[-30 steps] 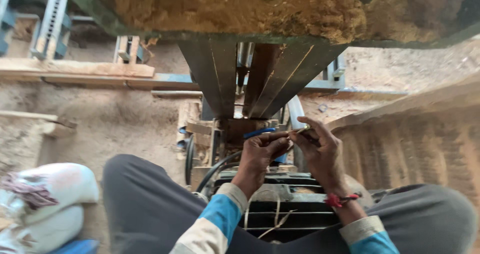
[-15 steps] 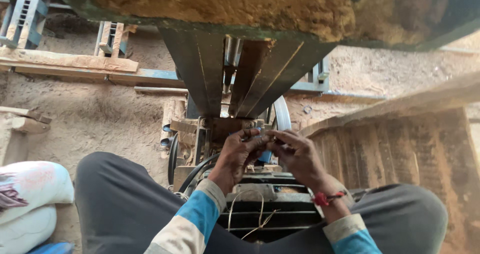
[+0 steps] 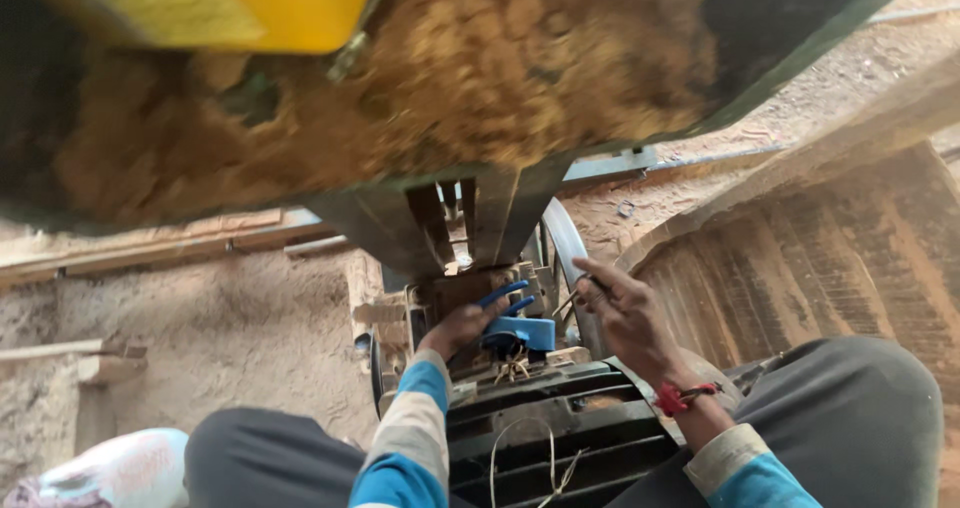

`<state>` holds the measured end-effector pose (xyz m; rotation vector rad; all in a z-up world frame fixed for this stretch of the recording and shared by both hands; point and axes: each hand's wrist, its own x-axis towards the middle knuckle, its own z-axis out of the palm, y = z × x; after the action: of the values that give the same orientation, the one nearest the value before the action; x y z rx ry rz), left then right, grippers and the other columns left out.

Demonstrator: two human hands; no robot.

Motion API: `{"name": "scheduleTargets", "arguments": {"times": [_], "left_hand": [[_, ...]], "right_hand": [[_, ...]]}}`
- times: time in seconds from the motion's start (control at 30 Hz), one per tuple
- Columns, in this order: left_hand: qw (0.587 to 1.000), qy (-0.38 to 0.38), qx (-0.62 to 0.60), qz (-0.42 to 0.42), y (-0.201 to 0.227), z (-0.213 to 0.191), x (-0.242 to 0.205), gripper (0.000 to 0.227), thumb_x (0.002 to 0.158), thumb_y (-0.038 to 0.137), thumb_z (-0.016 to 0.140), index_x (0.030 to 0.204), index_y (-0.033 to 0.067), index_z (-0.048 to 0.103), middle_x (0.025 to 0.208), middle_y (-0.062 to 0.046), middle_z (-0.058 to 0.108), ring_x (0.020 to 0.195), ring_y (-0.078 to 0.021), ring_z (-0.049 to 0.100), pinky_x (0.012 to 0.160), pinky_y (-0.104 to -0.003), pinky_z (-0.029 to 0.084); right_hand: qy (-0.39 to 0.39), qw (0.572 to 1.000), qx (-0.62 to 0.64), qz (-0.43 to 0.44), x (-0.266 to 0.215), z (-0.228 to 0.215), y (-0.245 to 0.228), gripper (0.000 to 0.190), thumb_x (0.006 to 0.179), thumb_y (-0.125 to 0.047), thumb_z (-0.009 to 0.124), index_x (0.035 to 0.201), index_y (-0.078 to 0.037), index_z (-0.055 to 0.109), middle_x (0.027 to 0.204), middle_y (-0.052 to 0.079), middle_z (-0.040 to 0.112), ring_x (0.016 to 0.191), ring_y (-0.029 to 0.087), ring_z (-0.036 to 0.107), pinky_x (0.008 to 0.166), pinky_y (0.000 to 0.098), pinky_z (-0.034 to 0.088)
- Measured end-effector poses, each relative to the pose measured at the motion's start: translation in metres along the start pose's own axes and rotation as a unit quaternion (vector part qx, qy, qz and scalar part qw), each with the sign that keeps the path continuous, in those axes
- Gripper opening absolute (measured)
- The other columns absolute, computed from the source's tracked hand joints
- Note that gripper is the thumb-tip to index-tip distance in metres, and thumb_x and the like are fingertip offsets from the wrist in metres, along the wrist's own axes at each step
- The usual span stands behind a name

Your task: The person manipulates wires and small components inside a blue electrical box mounted on a machine. They open a yellow storage container to retrieve parts and then use their hands to connect and adjust the wiring within the box.

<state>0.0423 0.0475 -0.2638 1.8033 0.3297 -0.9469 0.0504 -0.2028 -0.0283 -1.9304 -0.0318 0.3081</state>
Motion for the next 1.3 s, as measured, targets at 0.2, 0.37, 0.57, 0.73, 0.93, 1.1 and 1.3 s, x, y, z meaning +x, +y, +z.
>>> {"name": "scheduleTargets", "arguments": {"times": [0.2,0.37,0.57,0.73,0.93,1.1,1.3], "left_hand": [[0.986,-0.023,-0.163,-0.024,0.034,0.0,-0.046,0.083,0.061,0.052,0.09,0.124,0.0026,0.07,0.112,-0.014,0.076,0.097,-0.0242,0.073,0.091,-0.039,0.057],[0.993,0.079,-0.009,0.088,0.076,-0.001,-0.124,0.103,0.05,0.044,0.096,0.138,0.0042,0.059,0.126,-0.012,0.071,0.116,-0.0225,0.069,0.103,-0.035,0.053],[0.979,0.134,0.087,0.126,0.095,0.002,-0.147,0.105,0.049,0.049,0.097,0.137,0.008,0.058,0.138,-0.013,0.062,0.129,-0.0263,0.06,0.108,-0.037,0.048],[0.977,0.139,0.099,0.127,0.086,0.005,-0.14,0.107,0.048,0.054,0.096,0.137,0.0079,0.058,0.137,-0.012,0.06,0.127,-0.0272,0.06,0.107,-0.037,0.049],[0.976,0.141,0.105,0.127,0.079,0.006,-0.136,0.105,0.049,0.054,0.095,0.136,0.0072,0.059,0.135,-0.013,0.061,0.127,-0.0287,0.06,0.106,-0.038,0.049],[0.979,0.129,0.09,0.129,0.084,0.004,-0.139,0.099,0.05,0.051,0.094,0.133,0.0072,0.064,0.133,-0.013,0.063,0.125,-0.0281,0.062,0.106,-0.038,0.049],[0.981,0.114,0.065,0.143,0.095,-0.001,-0.147,0.095,0.051,0.046,0.096,0.13,0.0061,0.065,0.127,-0.013,0.067,0.119,-0.027,0.065,0.101,-0.037,0.051]], "right_hand": [[0.044,0.998,-0.053,-0.002,0.005,0.006,-0.019,0.032,0.093,-0.016,0.07,0.121,-0.004,0.065,0.092,0.012,0.078,0.082,0.014,0.071,0.072,0.0293,0.057],[0.023,0.996,-0.082,-0.031,0.019,0.014,-0.018,0.025,0.09,-0.02,0.076,0.108,-0.004,0.068,0.095,0.01,0.08,0.089,0.018,0.077,0.076,0.0328,0.06],[-0.067,0.987,-0.106,-0.1,0.019,0.036,-0.001,0.028,0.091,-0.021,0.072,0.108,-0.003,0.059,0.088,0.016,0.076,0.084,0.031,0.076,0.07,0.0408,0.058],[-0.072,0.965,-0.146,-0.205,0.022,0.043,0.007,0.028,0.09,-0.017,0.073,0.106,-0.001,0.056,0.086,0.022,0.068,0.083,0.044,0.067,0.068,0.0497,0.051],[-0.11,0.959,-0.174,-0.197,0.031,0.046,0.011,0.026,0.092,-0.019,0.071,0.105,-0.002,0.056,0.088,0.021,0.068,0.086,0.044,0.066,0.071,0.0504,0.05],[-0.133,0.949,-0.184,-0.218,0.035,0.047,0.009,0.028,0.09,-0.02,0.072,0.106,-0.002,0.058,0.09,0.02,0.07,0.088,0.043,0.067,0.075,0.05,0.051],[-0.154,0.954,-0.197,-0.166,0.035,0.048,0.007,0.029,0.089,-0.024,0.072,0.107,-0.003,0.059,0.09,0.02,0.071,0.088,0.041,0.069,0.076,0.0489,0.052]]}}
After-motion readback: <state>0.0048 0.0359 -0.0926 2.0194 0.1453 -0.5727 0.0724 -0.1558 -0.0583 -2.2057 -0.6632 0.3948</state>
